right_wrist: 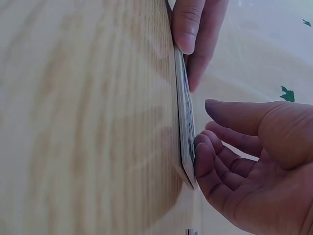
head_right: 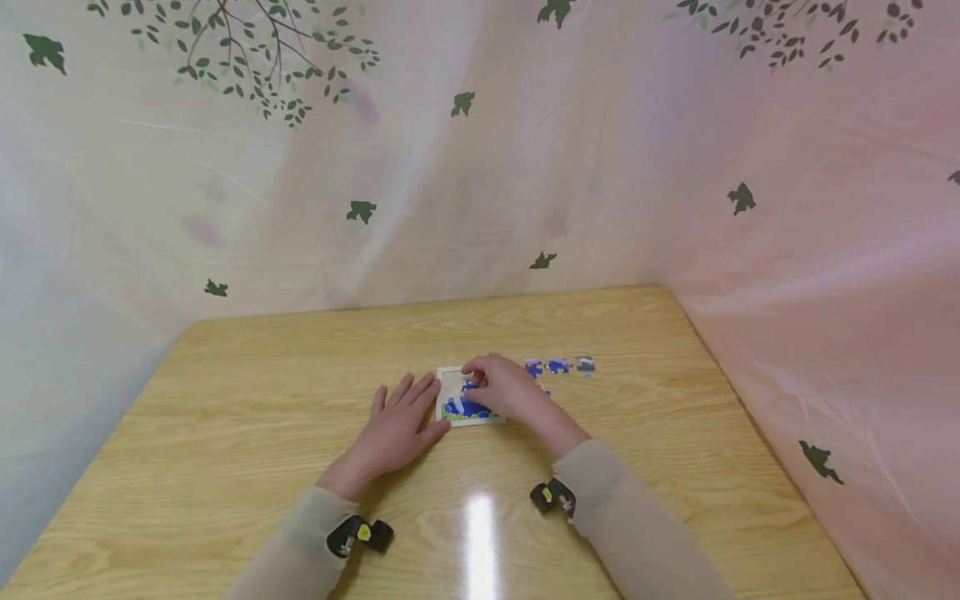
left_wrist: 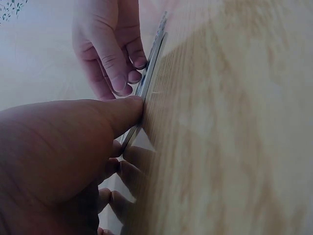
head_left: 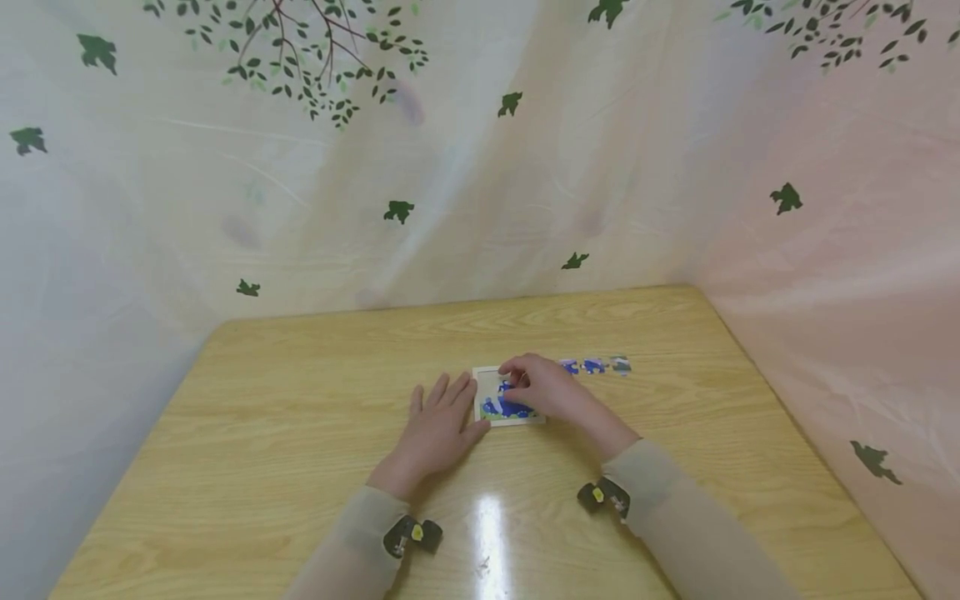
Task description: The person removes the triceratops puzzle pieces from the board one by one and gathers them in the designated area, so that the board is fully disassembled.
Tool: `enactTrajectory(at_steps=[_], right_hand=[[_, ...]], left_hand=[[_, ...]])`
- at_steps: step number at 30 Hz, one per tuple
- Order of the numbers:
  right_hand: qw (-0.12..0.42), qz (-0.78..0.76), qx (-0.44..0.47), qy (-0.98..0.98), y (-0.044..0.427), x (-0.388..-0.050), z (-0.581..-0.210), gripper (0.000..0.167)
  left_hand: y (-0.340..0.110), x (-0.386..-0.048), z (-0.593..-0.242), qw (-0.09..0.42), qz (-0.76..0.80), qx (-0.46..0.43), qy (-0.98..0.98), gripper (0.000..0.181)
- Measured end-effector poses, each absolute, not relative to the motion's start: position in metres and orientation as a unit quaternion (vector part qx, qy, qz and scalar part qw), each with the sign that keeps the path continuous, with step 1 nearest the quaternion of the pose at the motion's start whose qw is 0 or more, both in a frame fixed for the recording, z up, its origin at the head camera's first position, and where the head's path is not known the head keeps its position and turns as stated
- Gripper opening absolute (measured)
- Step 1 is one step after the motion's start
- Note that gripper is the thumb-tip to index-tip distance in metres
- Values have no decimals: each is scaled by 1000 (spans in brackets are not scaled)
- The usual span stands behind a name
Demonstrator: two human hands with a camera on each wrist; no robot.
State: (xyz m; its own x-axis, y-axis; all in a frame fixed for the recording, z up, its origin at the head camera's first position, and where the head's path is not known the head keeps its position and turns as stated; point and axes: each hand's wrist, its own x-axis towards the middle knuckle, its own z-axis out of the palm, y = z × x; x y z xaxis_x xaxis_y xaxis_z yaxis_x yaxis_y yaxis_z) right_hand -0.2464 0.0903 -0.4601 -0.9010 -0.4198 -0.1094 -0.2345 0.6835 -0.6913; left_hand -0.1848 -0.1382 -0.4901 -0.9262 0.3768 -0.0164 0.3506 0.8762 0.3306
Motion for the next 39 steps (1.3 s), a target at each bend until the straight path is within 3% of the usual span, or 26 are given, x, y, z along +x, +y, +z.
enactTrajectory(at_steps=[39], right_hand=[[137, -333, -181, 915, 89, -248, -461, 30]], left_hand=[[-139, -184, -492, 41, 164, 186, 968, 74]])
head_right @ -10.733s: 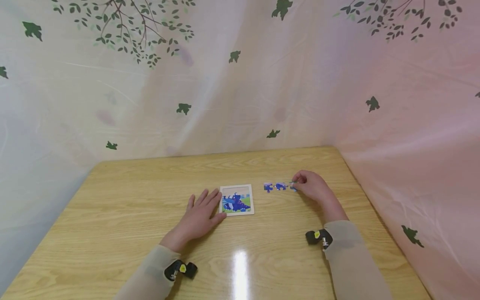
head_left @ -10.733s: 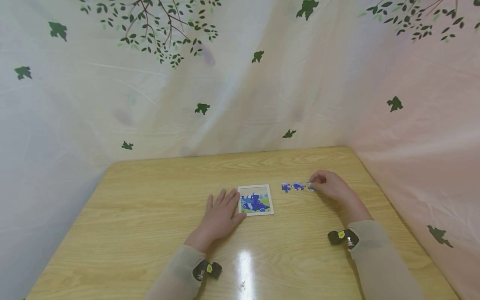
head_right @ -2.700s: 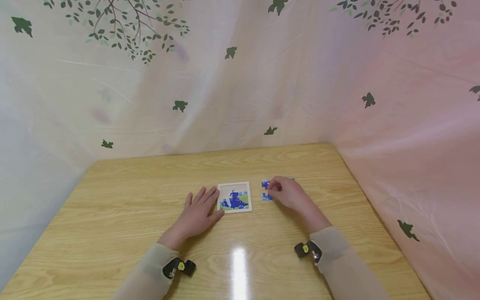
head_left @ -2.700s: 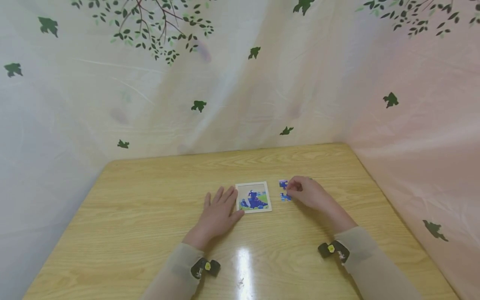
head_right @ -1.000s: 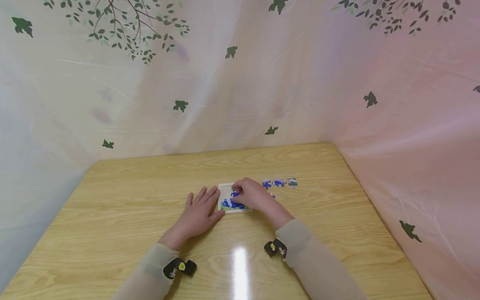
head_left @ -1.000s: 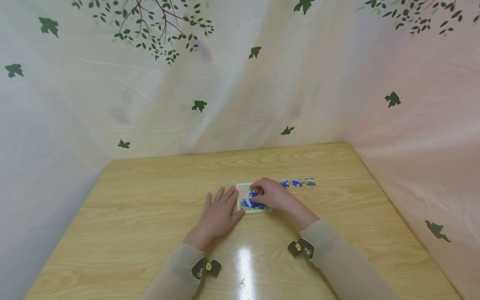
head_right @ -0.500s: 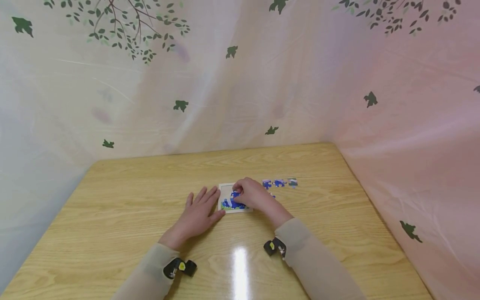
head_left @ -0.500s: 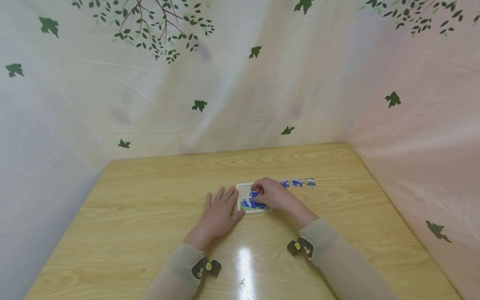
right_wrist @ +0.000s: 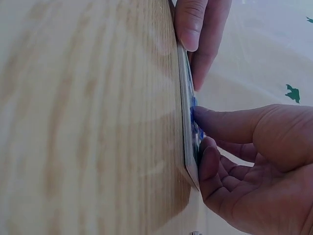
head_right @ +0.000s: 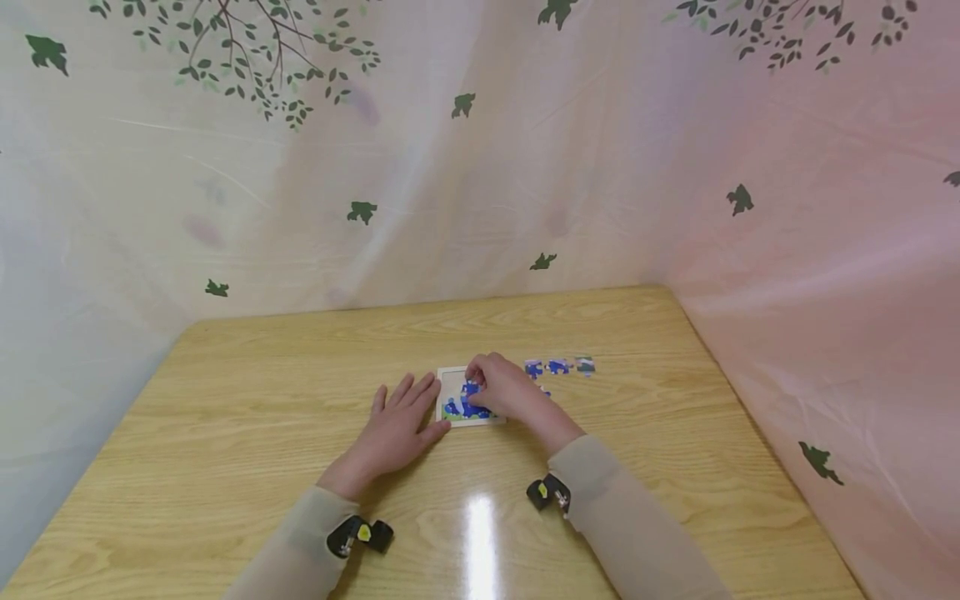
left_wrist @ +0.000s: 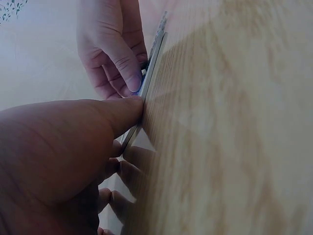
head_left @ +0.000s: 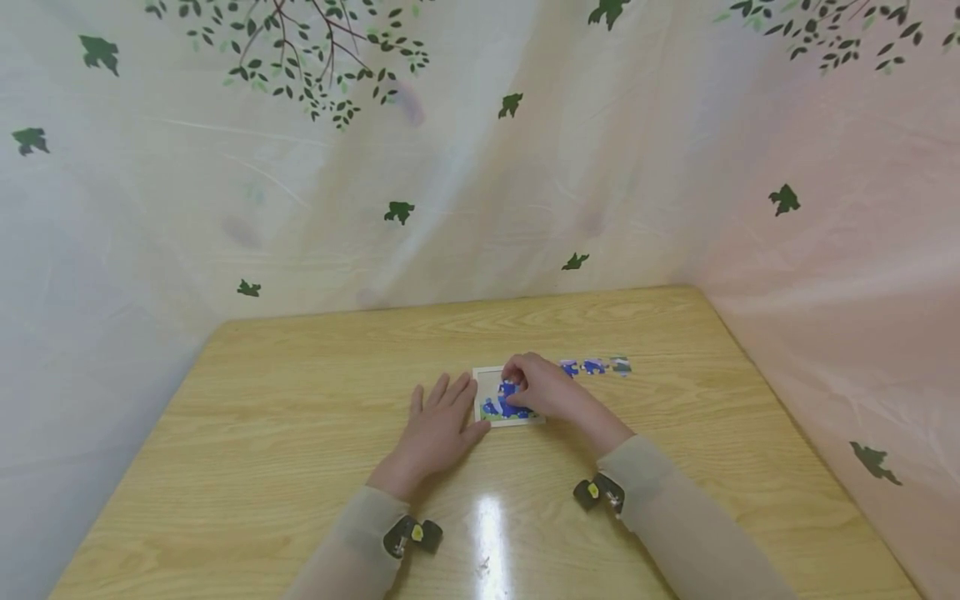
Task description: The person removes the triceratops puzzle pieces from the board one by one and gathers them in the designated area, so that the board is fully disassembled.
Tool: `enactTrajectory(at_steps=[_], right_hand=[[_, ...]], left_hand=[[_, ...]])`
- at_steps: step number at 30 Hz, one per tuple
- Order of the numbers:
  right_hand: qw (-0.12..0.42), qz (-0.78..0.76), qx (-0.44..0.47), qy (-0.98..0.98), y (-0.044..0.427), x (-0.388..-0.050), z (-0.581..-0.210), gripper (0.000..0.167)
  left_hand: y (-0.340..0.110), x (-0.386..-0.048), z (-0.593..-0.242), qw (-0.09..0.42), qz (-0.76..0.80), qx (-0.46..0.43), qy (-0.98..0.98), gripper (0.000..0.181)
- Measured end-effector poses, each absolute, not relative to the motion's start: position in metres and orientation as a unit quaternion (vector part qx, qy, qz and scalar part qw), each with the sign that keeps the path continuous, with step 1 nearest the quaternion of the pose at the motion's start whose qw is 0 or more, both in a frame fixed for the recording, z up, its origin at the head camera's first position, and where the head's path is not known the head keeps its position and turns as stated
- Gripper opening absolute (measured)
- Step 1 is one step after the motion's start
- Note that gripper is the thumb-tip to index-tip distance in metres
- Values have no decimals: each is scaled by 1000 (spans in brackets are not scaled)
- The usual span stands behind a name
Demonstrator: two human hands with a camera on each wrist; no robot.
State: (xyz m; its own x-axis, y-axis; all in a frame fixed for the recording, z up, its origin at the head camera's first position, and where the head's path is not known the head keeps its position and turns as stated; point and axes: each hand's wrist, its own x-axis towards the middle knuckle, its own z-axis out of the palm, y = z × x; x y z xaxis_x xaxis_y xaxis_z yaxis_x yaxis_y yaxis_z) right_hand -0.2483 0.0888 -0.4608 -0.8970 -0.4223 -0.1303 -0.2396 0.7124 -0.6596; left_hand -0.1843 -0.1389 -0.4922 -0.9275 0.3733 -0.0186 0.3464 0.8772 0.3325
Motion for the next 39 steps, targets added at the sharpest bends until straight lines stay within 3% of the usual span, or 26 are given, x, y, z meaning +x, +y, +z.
enactTrajectory(at_steps=[15, 27, 39], right_hand=[[132, -342, -189, 911, 90, -248, -463, 31], [148, -420, -168, 880, 97, -248, -460, 17], [103, -453, -175, 868, 111, -247, -454, 22]], left_hand=[[-139, -185, -491, 43, 162, 188, 968, 74], [-139, -184, -491, 39, 167, 188, 967, 75], [-139, -184, -489, 41, 169, 186, 967, 75]])
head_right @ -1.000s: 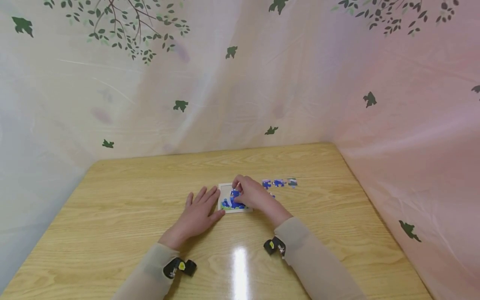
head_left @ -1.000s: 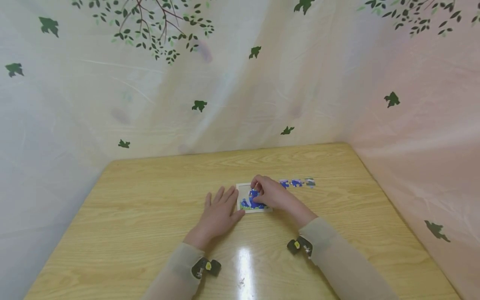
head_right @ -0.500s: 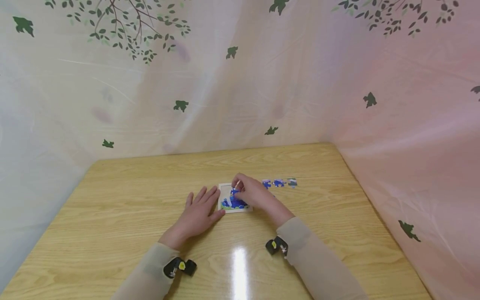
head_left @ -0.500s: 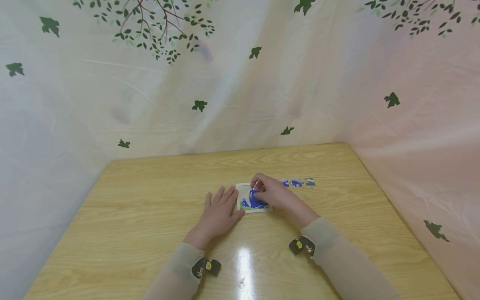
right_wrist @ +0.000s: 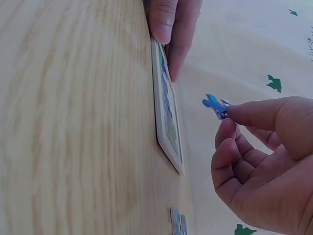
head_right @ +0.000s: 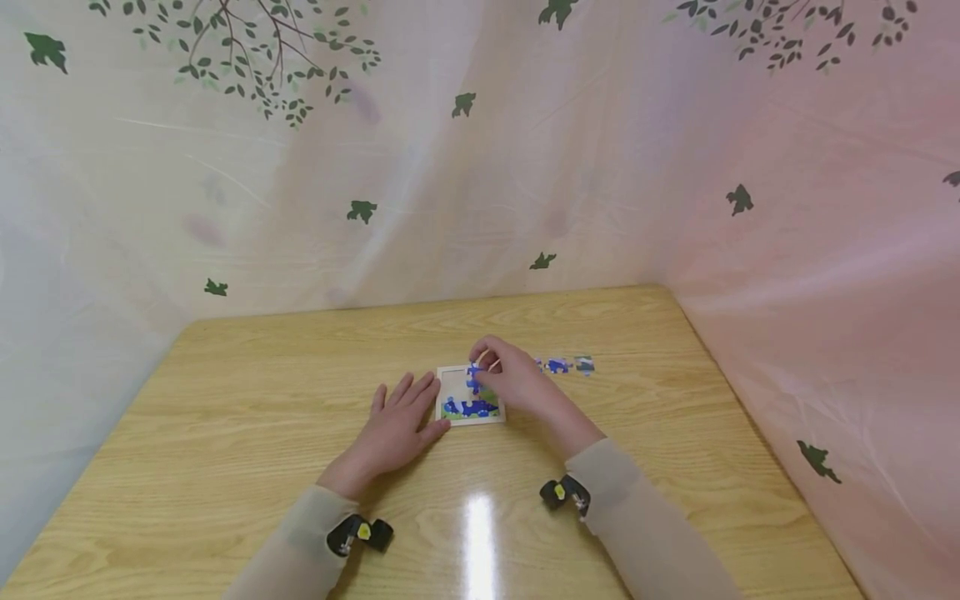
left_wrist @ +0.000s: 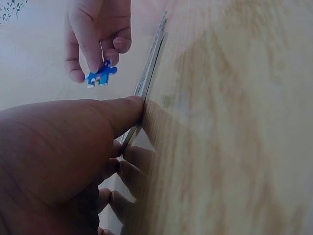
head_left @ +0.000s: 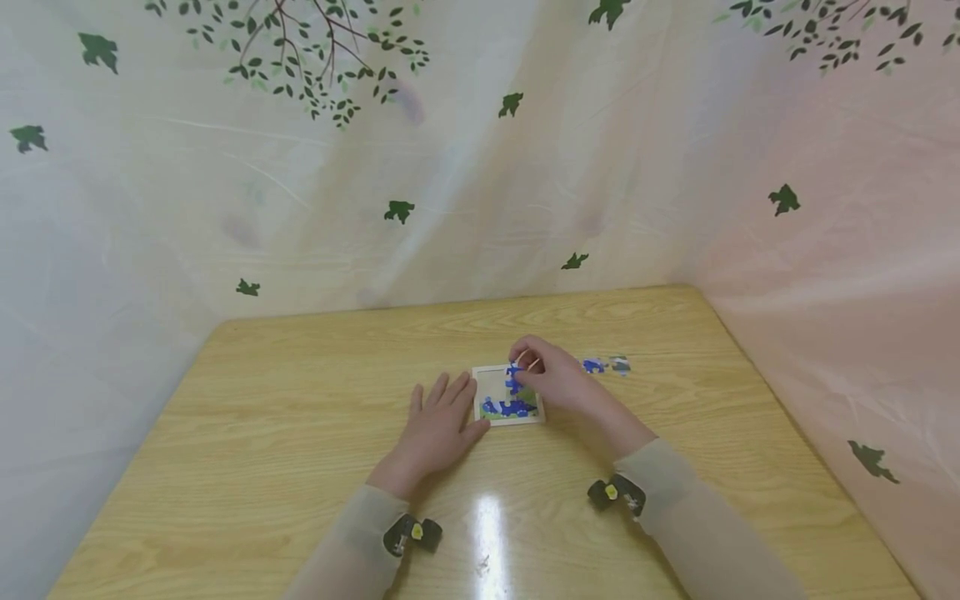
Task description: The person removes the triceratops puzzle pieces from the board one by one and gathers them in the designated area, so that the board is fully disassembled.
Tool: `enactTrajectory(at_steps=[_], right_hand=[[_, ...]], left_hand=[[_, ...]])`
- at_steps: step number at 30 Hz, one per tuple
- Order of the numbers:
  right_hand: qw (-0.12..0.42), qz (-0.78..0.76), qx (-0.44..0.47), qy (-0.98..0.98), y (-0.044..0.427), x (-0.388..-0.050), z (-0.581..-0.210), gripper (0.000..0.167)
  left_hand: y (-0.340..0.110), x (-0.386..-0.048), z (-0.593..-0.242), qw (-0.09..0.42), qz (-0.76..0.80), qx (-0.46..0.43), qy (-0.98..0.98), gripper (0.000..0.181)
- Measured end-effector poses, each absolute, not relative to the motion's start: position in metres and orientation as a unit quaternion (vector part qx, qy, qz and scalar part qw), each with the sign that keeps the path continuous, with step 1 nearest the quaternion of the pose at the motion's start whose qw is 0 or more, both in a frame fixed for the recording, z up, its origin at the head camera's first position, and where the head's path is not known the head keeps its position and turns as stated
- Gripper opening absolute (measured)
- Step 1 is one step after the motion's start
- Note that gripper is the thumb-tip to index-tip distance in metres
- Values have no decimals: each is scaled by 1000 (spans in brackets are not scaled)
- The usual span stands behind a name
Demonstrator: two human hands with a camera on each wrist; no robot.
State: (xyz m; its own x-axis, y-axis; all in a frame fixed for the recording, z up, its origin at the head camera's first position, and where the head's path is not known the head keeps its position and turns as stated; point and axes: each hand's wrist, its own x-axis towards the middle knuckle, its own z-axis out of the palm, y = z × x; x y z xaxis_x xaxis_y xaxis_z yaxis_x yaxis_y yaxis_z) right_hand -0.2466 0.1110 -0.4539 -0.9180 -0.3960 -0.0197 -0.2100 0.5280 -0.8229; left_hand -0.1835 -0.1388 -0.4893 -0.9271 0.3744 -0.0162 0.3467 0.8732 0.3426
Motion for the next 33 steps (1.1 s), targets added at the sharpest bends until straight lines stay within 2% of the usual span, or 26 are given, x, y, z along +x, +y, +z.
enactTrajectory(at_steps=[17, 33], right_hand=[[54, -460, -138, 876, 171, -240, -448, 26], [62, -451, -105, 884, 217, -236, -451, 29]], left_hand=[[-138, -184, -489, 49, 165, 182, 968, 76], [-138, -183, -489, 52, 164, 177, 969, 77]])
